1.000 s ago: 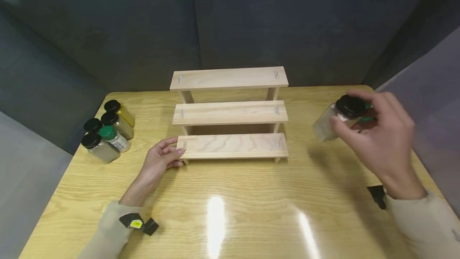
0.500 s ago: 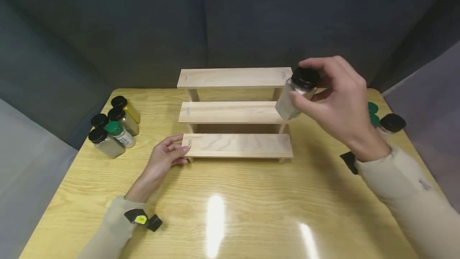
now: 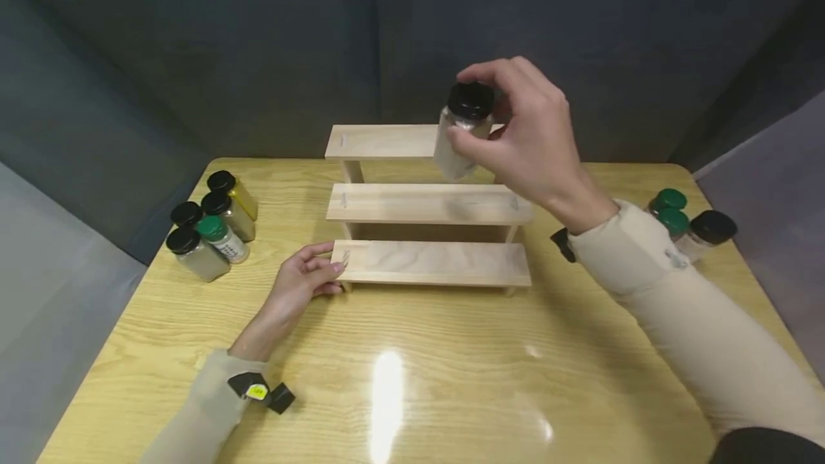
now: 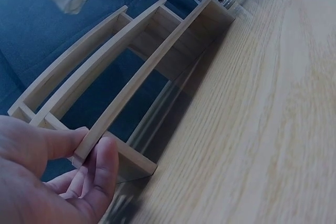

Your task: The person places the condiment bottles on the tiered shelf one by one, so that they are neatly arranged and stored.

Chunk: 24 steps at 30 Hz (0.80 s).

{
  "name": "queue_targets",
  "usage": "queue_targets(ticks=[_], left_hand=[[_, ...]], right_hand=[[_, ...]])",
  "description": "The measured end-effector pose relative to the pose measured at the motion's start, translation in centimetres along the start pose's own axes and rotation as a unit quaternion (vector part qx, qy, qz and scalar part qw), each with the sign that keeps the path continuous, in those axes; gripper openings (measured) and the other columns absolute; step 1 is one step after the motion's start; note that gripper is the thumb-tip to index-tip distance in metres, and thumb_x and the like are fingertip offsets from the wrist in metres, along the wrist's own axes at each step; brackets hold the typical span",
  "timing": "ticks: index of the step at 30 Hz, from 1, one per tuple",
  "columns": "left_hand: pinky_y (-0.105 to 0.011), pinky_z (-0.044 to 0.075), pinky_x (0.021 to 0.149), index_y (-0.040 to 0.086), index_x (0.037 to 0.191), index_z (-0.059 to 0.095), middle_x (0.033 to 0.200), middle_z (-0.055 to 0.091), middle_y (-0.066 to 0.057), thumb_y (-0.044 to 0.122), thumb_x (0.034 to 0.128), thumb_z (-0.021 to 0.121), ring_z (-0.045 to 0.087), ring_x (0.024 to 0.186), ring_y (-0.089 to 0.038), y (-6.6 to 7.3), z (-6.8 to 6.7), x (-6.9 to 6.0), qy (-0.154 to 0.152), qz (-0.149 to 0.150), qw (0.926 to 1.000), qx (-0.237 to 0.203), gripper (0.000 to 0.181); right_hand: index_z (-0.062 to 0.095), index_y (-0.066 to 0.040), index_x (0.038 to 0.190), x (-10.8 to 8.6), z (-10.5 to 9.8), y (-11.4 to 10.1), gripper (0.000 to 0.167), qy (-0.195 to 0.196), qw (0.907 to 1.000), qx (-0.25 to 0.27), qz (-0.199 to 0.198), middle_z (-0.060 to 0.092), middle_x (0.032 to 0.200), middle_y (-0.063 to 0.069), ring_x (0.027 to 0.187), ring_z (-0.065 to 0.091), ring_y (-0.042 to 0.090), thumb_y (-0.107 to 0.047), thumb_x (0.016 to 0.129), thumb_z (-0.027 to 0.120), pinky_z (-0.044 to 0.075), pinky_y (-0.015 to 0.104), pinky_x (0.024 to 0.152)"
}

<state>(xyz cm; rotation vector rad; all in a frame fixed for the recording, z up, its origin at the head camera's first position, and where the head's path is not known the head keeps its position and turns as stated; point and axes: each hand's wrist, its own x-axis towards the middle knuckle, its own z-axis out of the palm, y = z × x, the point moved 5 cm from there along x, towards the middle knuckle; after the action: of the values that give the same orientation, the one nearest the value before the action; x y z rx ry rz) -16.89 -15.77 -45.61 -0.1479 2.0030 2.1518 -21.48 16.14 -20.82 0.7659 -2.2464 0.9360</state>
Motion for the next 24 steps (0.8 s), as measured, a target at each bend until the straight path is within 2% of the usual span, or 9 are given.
queue_targets(ticks=[9,24], left_hand=[[-0.023,0.065,0.072,-0.012,0.153,0.047,0.097,0.068,-0.01,-0.009,0.1043,0.067,0.071,0.074,-0.014,0.3,0.9,0.3,-0.006,0.006,1.0,0.0,0.053],[-0.026,0.066,0.071,-0.011,0.153,0.049,0.096,0.067,-0.01,-0.009,0.1045,0.067,0.071,0.071,-0.016,0.4,2.0,0.3,-0.023,0.006,0.9997,-0.004,0.052]], right_hand=[[0.073,-0.002,0.134,3.6,2.1,-0.7,0.046,-0.016,0.9996,0.015,-0.02,0.068,0.118,0.012,0.085,0.062,0.01,-0.008,0.09,0.086,0.054,0.013,0.071],[0.069,-0.003,0.138,6.6,6.2,-0.4,0.046,-0.066,0.9972,0.021,0.027,0.065,0.122,0.013,0.093,0.058,0.021,-0.013,0.096,0.083,0.047,0.023,0.078]])
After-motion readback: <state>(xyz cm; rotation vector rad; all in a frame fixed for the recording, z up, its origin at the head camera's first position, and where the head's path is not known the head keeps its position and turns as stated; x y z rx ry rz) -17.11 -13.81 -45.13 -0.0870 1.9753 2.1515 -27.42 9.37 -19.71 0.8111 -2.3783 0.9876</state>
